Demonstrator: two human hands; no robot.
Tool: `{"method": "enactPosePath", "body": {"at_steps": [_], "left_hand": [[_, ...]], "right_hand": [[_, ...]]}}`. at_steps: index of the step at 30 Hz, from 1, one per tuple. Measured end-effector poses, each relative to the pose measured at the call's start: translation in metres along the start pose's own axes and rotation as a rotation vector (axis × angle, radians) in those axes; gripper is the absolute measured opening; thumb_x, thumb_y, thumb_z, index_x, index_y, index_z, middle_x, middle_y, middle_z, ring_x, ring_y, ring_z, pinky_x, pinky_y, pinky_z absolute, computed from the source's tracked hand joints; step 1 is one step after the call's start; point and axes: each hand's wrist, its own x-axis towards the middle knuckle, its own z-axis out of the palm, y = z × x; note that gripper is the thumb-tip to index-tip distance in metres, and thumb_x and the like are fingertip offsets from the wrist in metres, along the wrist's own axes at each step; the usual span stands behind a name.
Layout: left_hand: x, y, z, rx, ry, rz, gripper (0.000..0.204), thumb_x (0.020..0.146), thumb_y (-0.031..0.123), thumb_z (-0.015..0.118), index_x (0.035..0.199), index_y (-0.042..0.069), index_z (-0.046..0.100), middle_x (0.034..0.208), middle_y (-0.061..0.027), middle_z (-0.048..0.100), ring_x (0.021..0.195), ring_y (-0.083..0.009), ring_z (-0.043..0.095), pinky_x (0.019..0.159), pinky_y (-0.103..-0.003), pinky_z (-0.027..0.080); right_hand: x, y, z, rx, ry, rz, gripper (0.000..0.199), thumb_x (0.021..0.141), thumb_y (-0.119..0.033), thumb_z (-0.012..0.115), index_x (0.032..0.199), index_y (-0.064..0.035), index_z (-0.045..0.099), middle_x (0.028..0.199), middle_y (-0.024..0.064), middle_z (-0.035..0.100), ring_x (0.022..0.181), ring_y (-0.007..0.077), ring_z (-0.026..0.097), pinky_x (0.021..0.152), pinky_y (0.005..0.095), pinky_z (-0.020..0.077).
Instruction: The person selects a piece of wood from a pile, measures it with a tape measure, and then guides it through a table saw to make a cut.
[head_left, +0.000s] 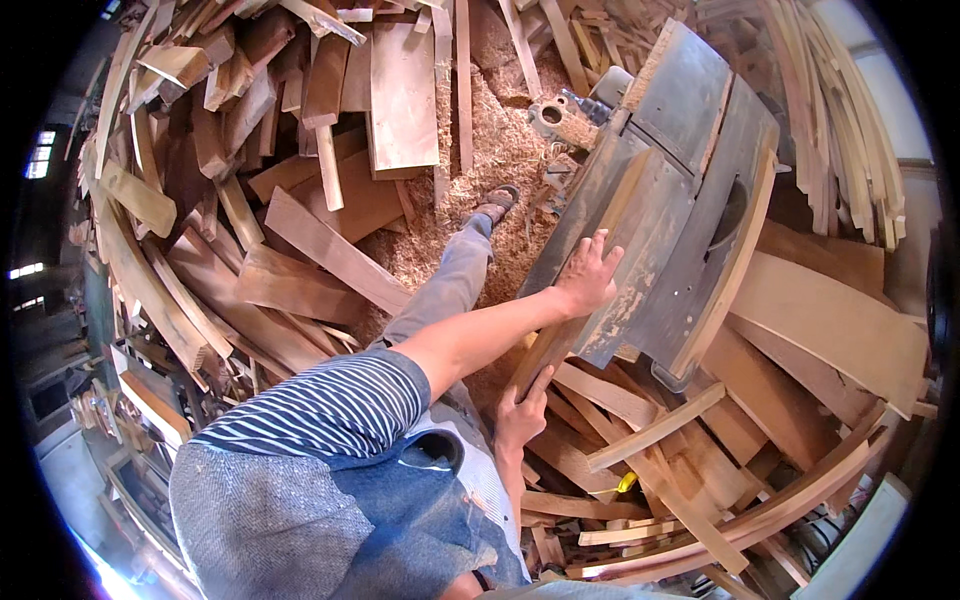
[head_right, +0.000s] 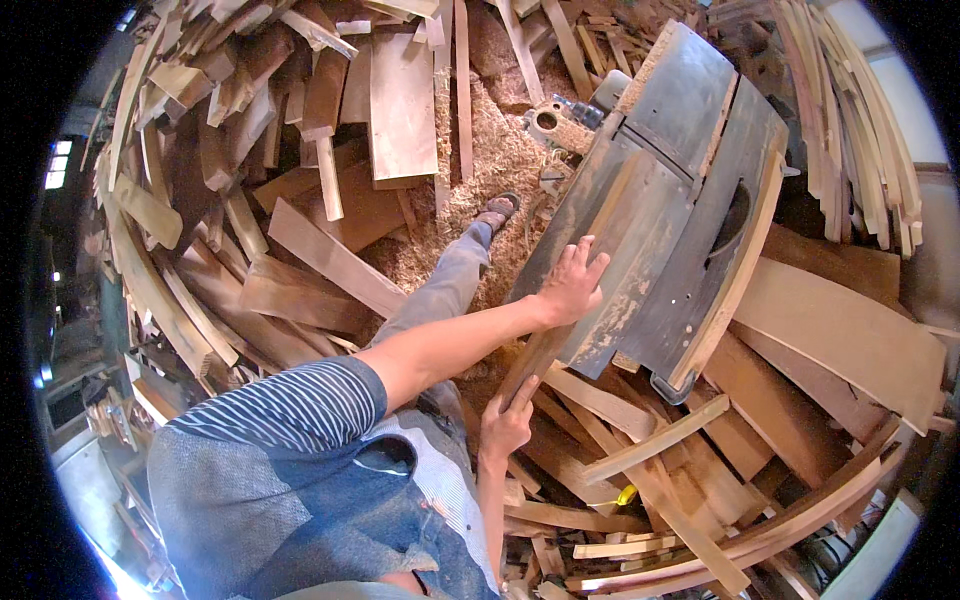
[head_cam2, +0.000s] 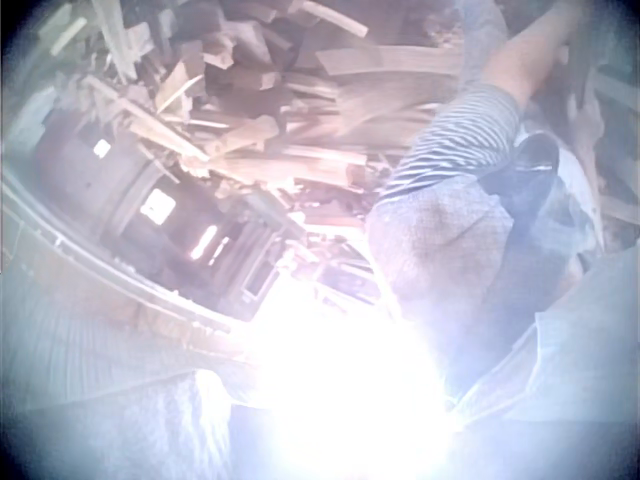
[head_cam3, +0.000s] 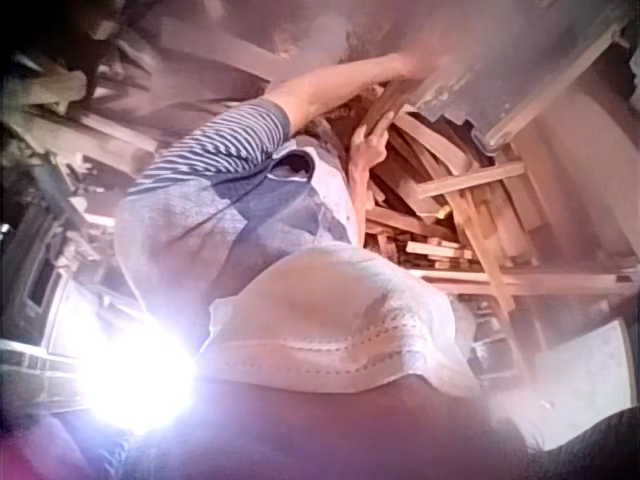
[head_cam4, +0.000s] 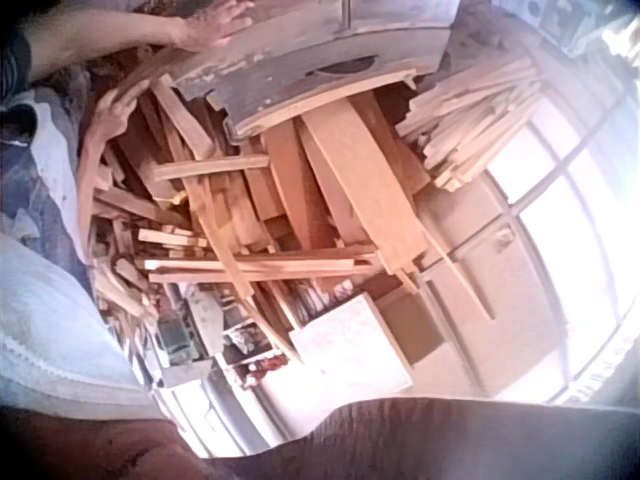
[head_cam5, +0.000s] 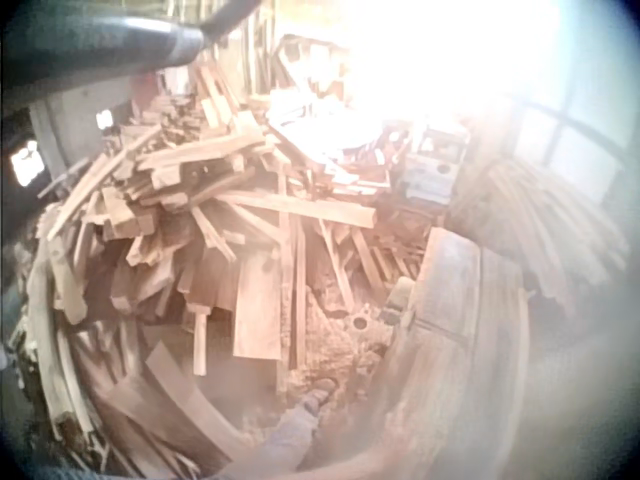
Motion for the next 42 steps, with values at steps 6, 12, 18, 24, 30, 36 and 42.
{"method": "enactPosePath", "body": {"at_steps": [6, 12, 18, 24, 30, 36, 42], "left_hand": [[0.038, -0.003, -0.004, -0.013, -0.083, -0.015, 0.061, 0.079, 0.016, 0.066, 0.137, 0.002, 0.050, 0.150, -0.0377, 0.035, 0.124, -0.0478, 0.045, 0.107, -0.054, 0.043], [0.113, -0.021, 0.012, -0.005, -0.070, 0.012, 0.062, 0.082, 0.020, 0.067, 0.138, 0.001, 0.049, 0.148, -0.0375, 0.036, 0.127, -0.0503, 0.045, 0.111, -0.055, 0.039], [0.189, -0.037, 0.017, -0.024, -0.070, -0.009, 0.061, 0.085, 0.027, 0.068, 0.140, 0.005, 0.050, 0.147, -0.0371, 0.038, 0.127, -0.0496, 0.045, 0.110, -0.055, 0.041], [0.228, -0.054, -0.006, -0.092, -0.139, 0.055, 0.072, 0.092, 0.048, 0.069, 0.143, 0.001, 0.049, 0.151, -0.0377, 0.039, 0.137, -0.0534, 0.042, 0.114, -0.057, 0.037], [0.067, -0.172, -0.078, -0.045, -0.129, -0.314, 0.072, 0.097, 0.046, 0.062, 0.145, -0.007, 0.046, 0.160, -0.0280, 0.036, 0.149, -0.0419, 0.035, 0.123, -0.049, 0.029], [-0.072, -0.212, -0.116, 0.011, -0.167, -0.456, 0.065, 0.093, 0.034, 0.068, 0.140, -0.008, 0.051, 0.150, -0.0288, 0.048, 0.137, -0.0440, 0.048, 0.115, -0.049, 0.038], [-0.052, -0.192, -0.105, 0.013, -0.133, -0.364, 0.059, 0.093, 0.027, 0.068, 0.137, -0.009, 0.053, 0.142, -0.0289, 0.054, 0.131, -0.0443, 0.052, 0.114, -0.050, 0.041]], "right_hand": [[0.033, -0.006, 0.000, 0.030, -0.027, 0.042, 0.085, 0.085, -0.016, 0.071, 0.162, -0.0141, 0.035, 0.094, 0.0232, 0.069, 0.077, 0.0427, 0.069, 0.064, 0.0487, 0.0563], [0.111, -0.024, 0.001, -0.045, -0.018, 0.026, 0.084, 0.084, -0.013, 0.070, 0.161, -0.0120, 0.037, 0.087, 0.0197, 0.067, 0.067, 0.0389, 0.067, 0.055, 0.0462, 0.0553], [0.188, -0.033, 0.010, -0.009, 0.033, -0.003, 0.086, 0.083, -0.013, 0.070, 0.162, -0.0151, 0.035, 0.085, 0.0207, 0.066, 0.069, 0.0398, 0.068, 0.059, 0.0473, 0.0550], [0.275, -0.043, 0.010, -0.066, 0.098, 0.012, 0.083, 0.084, -0.014, 0.067, 0.161, -0.0129, 0.036, 0.082, 0.0243, 0.069, 0.071, 0.0417, 0.068, 0.063, 0.0508, 0.0545], [0.374, -0.062, 0.013, -0.132, 0.071, 0.001, 0.081, 0.081, -0.020, 0.065, 0.159, -0.0146, 0.041, 0.079, 0.0261, 0.071, 0.070, 0.0425, 0.070, 0.066, 0.0510, 0.0564], [0.467, -0.069, 0.017, -0.101, 0.155, -0.073, 0.080, 0.078, -0.024, 0.065, 0.155, -0.0153, 0.047, 0.081, 0.0265, 0.072, 0.073, 0.0414, 0.073, 0.070, 0.0494, 0.0578], [0.462, -0.052, 0.018, -0.152, 0.187, -0.154, 0.083, 0.079, -0.025, 0.065, 0.158, -0.0154, 0.043, 0.080, 0.0262, 0.073, 0.072, 0.0412, 0.072, 0.068, 0.0504, 0.0564]]}}
